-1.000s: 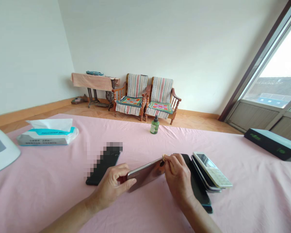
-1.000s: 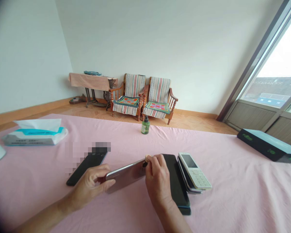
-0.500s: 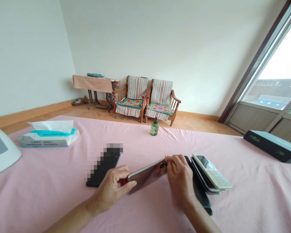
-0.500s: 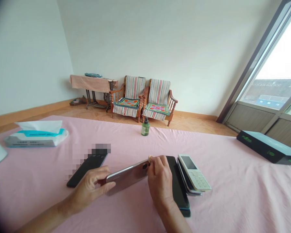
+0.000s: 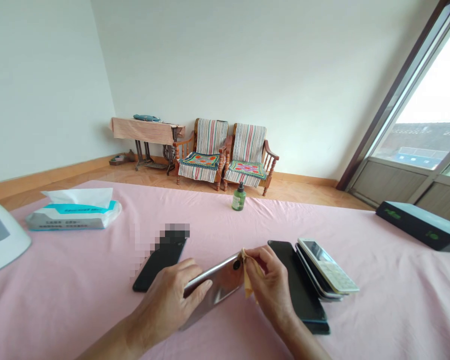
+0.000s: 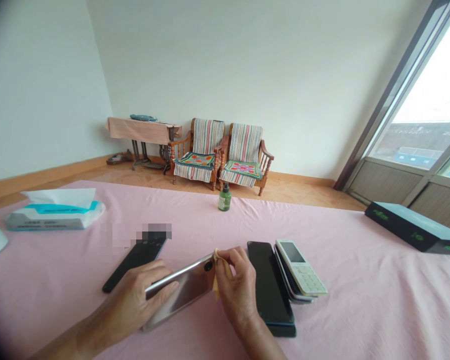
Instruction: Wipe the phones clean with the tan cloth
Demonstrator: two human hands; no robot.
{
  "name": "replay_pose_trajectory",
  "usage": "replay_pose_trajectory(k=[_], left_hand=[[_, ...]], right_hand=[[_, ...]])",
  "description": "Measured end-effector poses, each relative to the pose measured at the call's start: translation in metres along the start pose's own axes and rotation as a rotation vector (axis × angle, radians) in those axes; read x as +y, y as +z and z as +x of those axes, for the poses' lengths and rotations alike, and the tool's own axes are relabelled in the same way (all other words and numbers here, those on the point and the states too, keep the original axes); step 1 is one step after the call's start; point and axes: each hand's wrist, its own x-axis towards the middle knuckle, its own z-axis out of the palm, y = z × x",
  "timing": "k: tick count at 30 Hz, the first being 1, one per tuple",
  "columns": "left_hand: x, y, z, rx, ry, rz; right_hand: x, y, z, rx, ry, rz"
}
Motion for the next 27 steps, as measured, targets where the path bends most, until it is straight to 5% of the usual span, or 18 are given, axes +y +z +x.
replay_pose_trajectory(k=[3, 9, 27], left_hand=[[0.002, -0.002, 0.000, -0.038, -0.049, 0.043], [0.001, 0.000, 0.000, -0.057, -0.083, 0.014], [-0.004, 0.008, -0.001, 0.008, -0.024, -0.028]], right_hand=[[-0.003, 0.004, -0.002, -0.042, -0.042, -0.051], [0.004, 0.001, 0.001, 0.101, 0.067, -0.161], [0.000, -0.010, 0.003, -0.137, 0.208, -0.365]])
